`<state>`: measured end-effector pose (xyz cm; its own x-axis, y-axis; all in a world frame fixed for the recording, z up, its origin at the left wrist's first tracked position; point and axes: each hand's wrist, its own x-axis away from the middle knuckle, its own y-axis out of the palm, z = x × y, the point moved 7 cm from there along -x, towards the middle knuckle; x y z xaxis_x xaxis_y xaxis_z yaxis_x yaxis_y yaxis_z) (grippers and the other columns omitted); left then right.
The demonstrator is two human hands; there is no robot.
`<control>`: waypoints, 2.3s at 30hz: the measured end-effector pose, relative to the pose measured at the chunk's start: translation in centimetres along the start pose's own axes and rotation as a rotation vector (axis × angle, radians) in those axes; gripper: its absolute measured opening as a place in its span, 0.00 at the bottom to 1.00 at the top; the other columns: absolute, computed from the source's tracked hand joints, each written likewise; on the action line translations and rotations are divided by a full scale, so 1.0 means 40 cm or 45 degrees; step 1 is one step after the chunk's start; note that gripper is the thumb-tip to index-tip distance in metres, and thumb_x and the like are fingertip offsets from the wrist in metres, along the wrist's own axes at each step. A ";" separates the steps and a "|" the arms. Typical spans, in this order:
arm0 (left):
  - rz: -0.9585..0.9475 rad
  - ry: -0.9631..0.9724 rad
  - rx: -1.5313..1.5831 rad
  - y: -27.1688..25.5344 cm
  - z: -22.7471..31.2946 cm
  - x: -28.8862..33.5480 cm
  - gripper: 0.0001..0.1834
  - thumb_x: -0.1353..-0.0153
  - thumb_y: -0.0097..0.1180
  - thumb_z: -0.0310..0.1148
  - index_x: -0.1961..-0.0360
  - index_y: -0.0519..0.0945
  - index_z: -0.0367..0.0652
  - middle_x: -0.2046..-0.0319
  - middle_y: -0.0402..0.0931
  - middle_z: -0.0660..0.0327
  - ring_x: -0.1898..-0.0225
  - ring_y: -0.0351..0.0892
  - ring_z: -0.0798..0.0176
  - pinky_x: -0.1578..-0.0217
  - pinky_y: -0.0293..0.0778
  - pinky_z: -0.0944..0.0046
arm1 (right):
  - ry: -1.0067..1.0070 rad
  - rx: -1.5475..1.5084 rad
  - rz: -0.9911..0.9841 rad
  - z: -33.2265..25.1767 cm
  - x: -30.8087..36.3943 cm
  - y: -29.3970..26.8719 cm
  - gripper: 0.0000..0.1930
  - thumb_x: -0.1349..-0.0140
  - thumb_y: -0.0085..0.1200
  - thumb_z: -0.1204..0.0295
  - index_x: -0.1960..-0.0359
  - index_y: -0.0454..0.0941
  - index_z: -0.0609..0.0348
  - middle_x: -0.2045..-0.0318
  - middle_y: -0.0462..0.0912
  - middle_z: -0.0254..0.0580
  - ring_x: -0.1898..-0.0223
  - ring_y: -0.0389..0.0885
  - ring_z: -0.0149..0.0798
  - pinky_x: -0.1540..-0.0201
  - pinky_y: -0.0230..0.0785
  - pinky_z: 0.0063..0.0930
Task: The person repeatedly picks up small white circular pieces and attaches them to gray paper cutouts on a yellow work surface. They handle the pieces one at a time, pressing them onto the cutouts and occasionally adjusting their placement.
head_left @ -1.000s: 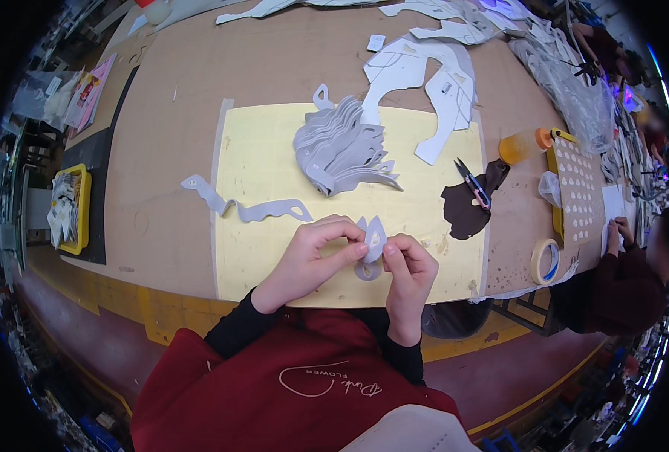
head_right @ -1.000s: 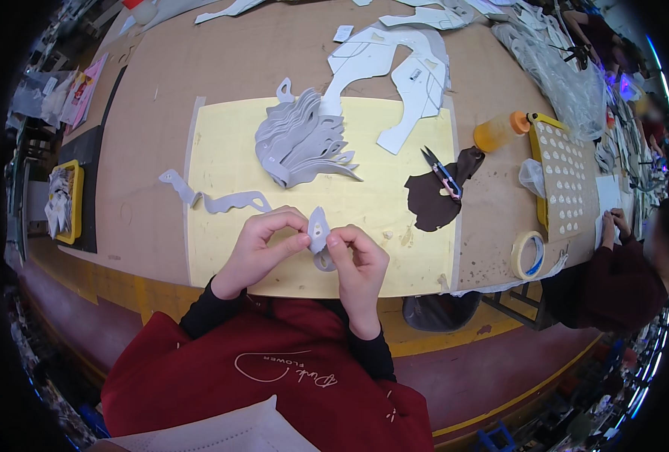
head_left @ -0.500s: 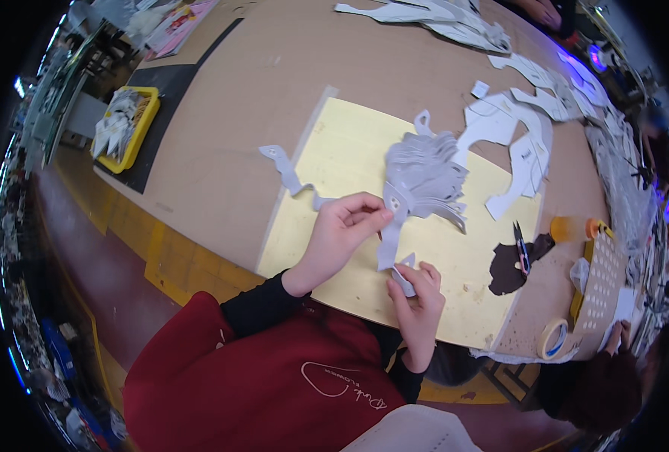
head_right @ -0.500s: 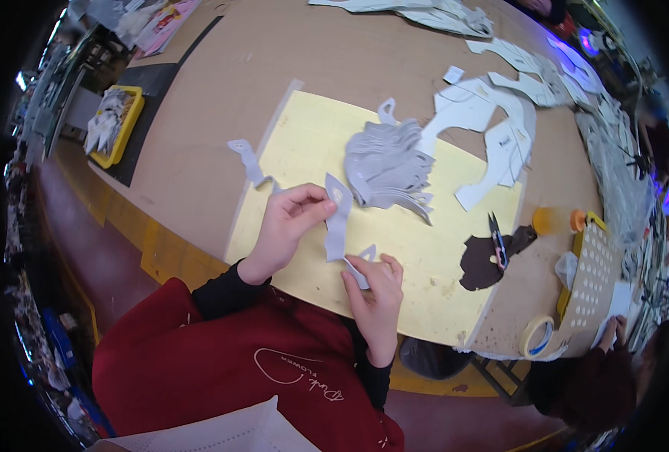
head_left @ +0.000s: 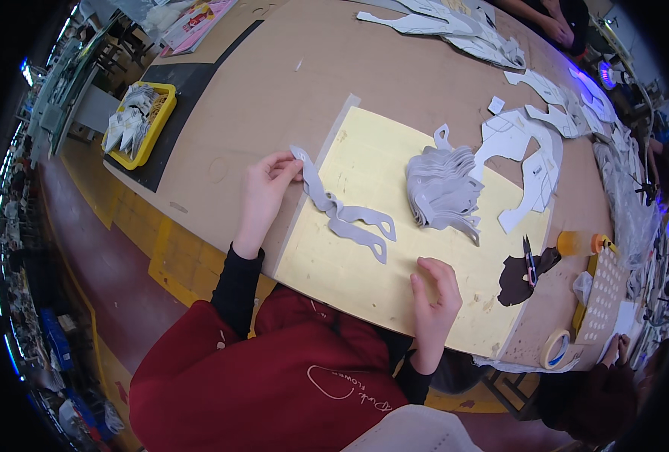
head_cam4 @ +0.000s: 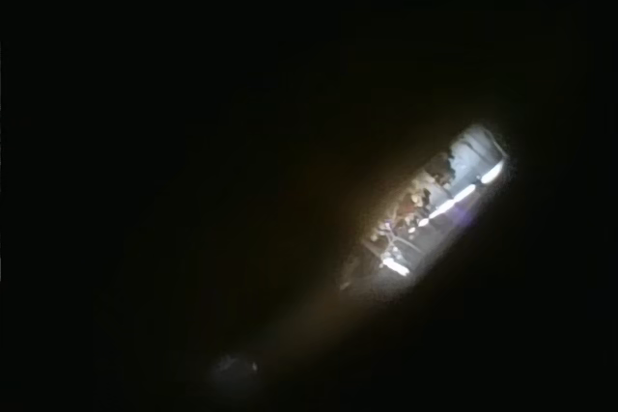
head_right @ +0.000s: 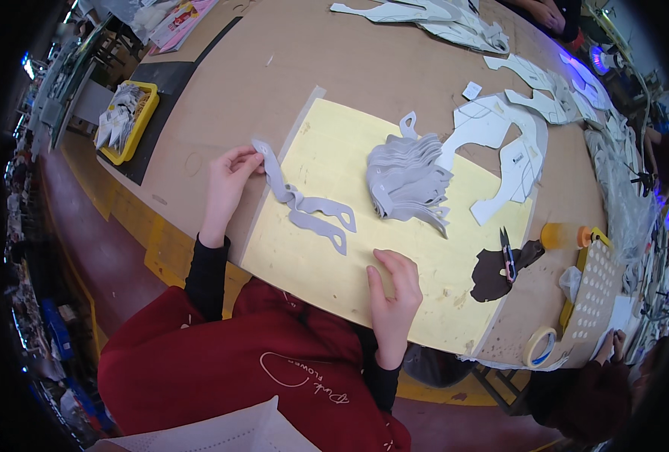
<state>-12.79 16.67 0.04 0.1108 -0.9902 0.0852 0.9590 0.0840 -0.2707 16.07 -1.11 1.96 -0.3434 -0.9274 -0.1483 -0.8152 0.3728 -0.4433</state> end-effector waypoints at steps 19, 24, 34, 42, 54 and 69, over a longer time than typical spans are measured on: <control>-0.815 1.257 -0.308 0.320 0.214 0.360 0.10 0.39 0.65 0.31 0.56 0.85 0.48 0.55 0.81 0.64 0.50 0.78 0.60 0.42 0.67 0.54 | 0.166 0.122 0.664 0.107 0.111 -0.390 0.08 0.31 0.54 0.79 0.54 0.81 0.70 0.55 0.83 0.45 0.51 0.80 0.40 0.42 0.68 0.31; -1.289 1.226 -0.065 0.408 0.202 0.430 0.11 0.36 0.64 0.31 0.52 0.84 0.45 0.55 0.81 0.64 0.52 0.79 0.58 0.44 0.70 0.56 | 0.122 0.615 0.888 0.120 0.149 -0.600 0.11 0.29 0.54 0.77 0.50 0.81 0.70 0.53 0.84 0.46 0.50 0.81 0.40 0.42 0.70 0.32; -1.222 0.909 -0.244 0.454 0.130 0.394 0.08 0.38 0.63 0.29 0.58 0.85 0.41 0.66 0.84 0.59 0.61 0.82 0.55 0.54 0.72 0.58 | 0.043 1.113 1.001 0.086 0.087 -0.839 0.10 0.33 0.58 0.73 0.54 0.82 0.65 0.54 0.83 0.47 0.52 0.83 0.46 0.47 0.72 0.33; -1.271 0.950 -0.344 0.464 0.124 0.405 0.06 0.38 0.62 0.29 0.60 0.85 0.42 0.65 0.84 0.59 0.61 0.81 0.55 0.55 0.69 0.58 | 0.340 1.182 1.016 0.341 0.042 -1.017 0.15 0.38 0.63 0.66 0.54 0.85 0.62 0.66 0.85 0.48 0.64 0.84 0.43 0.57 0.74 0.35; -1.290 0.958 -0.334 0.471 0.136 0.408 0.06 0.39 0.63 0.28 0.61 0.85 0.42 0.65 0.83 0.60 0.61 0.81 0.56 0.56 0.68 0.59 | 0.859 1.027 0.634 0.460 -0.031 -1.051 0.26 0.50 0.74 0.60 0.54 0.82 0.66 0.71 0.84 0.46 0.67 0.84 0.39 0.62 0.75 0.33; -1.332 0.956 -0.371 0.471 0.133 0.406 0.08 0.40 0.63 0.29 0.59 0.85 0.43 0.64 0.82 0.60 0.59 0.80 0.57 0.54 0.67 0.59 | 0.986 0.812 0.666 0.515 -0.022 -1.059 0.28 0.57 0.78 0.63 0.58 0.79 0.67 0.65 0.86 0.54 0.61 0.86 0.48 0.55 0.76 0.37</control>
<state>8.45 2.76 1.42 -0.9046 -0.4009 -0.1446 0.4013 -0.6869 -0.6060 60.52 -16.72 2.68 -0.9496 -0.3107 0.0413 -0.1759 0.4193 -0.8906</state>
